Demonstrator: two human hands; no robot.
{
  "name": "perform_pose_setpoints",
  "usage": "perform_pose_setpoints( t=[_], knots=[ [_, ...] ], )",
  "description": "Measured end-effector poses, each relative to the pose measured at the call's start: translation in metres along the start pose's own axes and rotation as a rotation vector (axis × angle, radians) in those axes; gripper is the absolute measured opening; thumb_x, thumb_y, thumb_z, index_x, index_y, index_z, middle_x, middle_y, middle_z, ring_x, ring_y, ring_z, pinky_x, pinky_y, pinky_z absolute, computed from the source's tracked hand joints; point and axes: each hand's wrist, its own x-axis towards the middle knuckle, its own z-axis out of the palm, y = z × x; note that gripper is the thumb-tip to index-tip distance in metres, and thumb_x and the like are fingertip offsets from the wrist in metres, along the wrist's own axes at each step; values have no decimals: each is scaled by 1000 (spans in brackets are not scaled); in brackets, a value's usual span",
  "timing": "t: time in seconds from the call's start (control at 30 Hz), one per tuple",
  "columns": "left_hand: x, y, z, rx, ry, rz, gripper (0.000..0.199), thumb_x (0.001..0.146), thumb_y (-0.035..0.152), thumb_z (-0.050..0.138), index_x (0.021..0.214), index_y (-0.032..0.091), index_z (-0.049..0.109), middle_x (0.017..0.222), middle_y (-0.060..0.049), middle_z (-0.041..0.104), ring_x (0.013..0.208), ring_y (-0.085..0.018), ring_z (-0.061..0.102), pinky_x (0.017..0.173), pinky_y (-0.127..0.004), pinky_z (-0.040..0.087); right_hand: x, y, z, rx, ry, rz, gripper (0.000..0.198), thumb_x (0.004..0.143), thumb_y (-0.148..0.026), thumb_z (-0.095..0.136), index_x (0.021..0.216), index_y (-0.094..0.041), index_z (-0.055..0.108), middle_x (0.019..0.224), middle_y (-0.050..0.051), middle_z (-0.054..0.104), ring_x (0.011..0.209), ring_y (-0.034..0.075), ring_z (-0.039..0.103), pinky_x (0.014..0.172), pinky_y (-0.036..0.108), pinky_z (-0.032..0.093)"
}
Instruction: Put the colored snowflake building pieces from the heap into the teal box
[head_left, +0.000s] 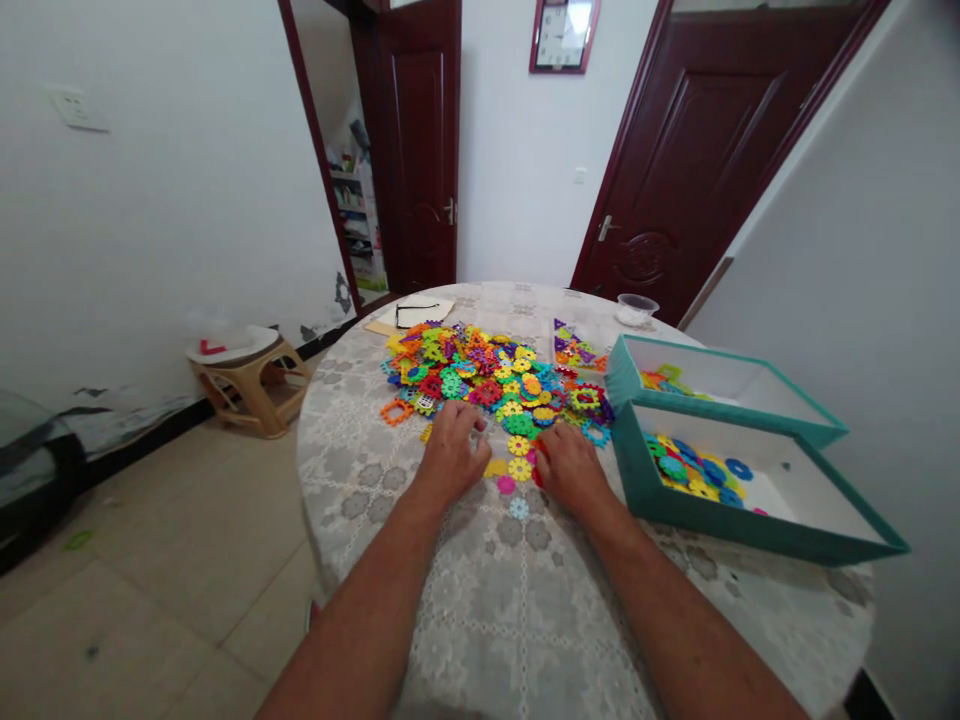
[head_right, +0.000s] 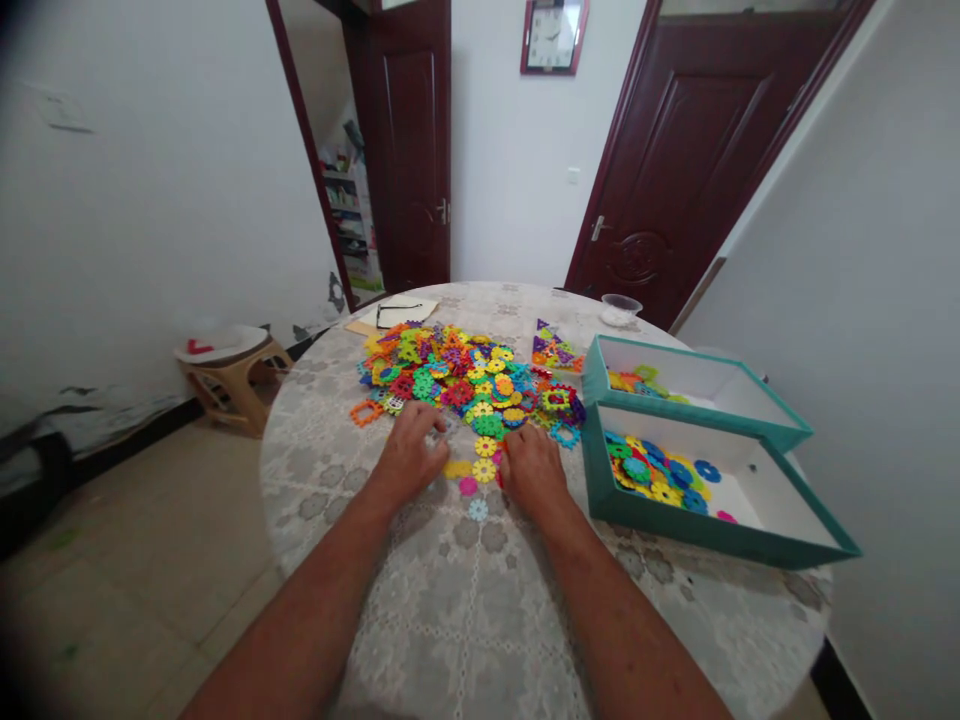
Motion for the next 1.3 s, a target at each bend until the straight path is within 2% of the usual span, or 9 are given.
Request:
perform_pose_setpoints(
  t=[0.13, 0.23, 0.3, 0.47, 0.63, 0.87, 1.0, 1.17, 1.3],
  knots=[
    [9, -20, -16, 79, 259, -149, 21, 79, 7, 62, 94, 21, 61, 108, -9, 56, 112, -27, 57, 107, -45, 48, 1, 9, 9, 72, 227, -26, 12, 100, -21, 52, 102, -18, 63, 101, 13, 61, 101, 28, 55, 91, 39, 44],
    [9, -34, -29, 61, 257, -217, 20, 79, 9, 64, 95, 21, 64, 106, -8, 57, 110, -27, 59, 107, -46, 49, 3, 14, 12, 154, 438, -24, 10, 98, -21, 53, 105, -19, 59, 102, 13, 61, 102, 29, 55, 92, 42, 47],
    [5, -40, -38, 40, 213, -242, 23, 79, 9, 63, 98, 21, 66, 107, -8, 57, 108, -26, 61, 106, -45, 51, 3, 15, 11, 210, 487, -29, 10, 99, -24, 53, 106, -20, 57, 102, 12, 61, 101, 29, 57, 91, 42, 48],
    [-16, -50, -49, 29, 83, -237, 29, 80, 10, 62, 106, 22, 66, 112, -7, 59, 111, -25, 62, 106, -44, 52, 0, 3, 4, 322, 419, -54, 18, 101, -29, 50, 114, -19, 57, 103, 12, 65, 98, 27, 61, 89, 40, 50],
    [-27, -59, -38, 102, 0, -189, 32, 83, 10, 62, 112, 21, 67, 117, -9, 60, 119, -26, 59, 110, -45, 49, -7, -19, 2, 320, 280, -157, 19, 101, -28, 50, 114, -18, 61, 105, 12, 69, 98, 26, 63, 89, 38, 50],
    [-20, -51, -27, 278, -186, -222, 32, 84, 33, 78, 112, 21, 70, 125, -12, 62, 123, -30, 57, 111, -45, 44, -11, -26, 13, 306, 162, -205, 19, 101, -26, 53, 114, -17, 65, 108, 13, 70, 101, 28, 64, 92, 39, 50],
    [-11, -43, -21, 347, -217, -319, 28, 84, 34, 77, 106, 19, 69, 117, -13, 62, 114, -30, 58, 104, -42, 45, -9, -25, 12, 312, 145, -203, 19, 101, -26, 54, 113, -17, 65, 107, 13, 70, 101, 28, 64, 91, 39, 50],
    [-2, -41, -10, 337, -181, -356, 20, 82, 17, 68, 102, 20, 66, 109, -11, 61, 111, -29, 57, 101, -41, 45, -12, -28, 9, 326, 104, -216, 17, 99, -24, 55, 112, -18, 65, 107, 12, 70, 101, 27, 64, 91, 38, 50],
    [-8, -41, -20, 266, -186, -343, 21, 80, 16, 69, 100, 22, 63, 103, -8, 63, 106, -26, 60, 97, -39, 47, -13, -29, 11, 325, 100, -217, 18, 100, -24, 55, 113, -18, 65, 108, 12, 70, 102, 26, 64, 91, 37, 50]
  ],
)
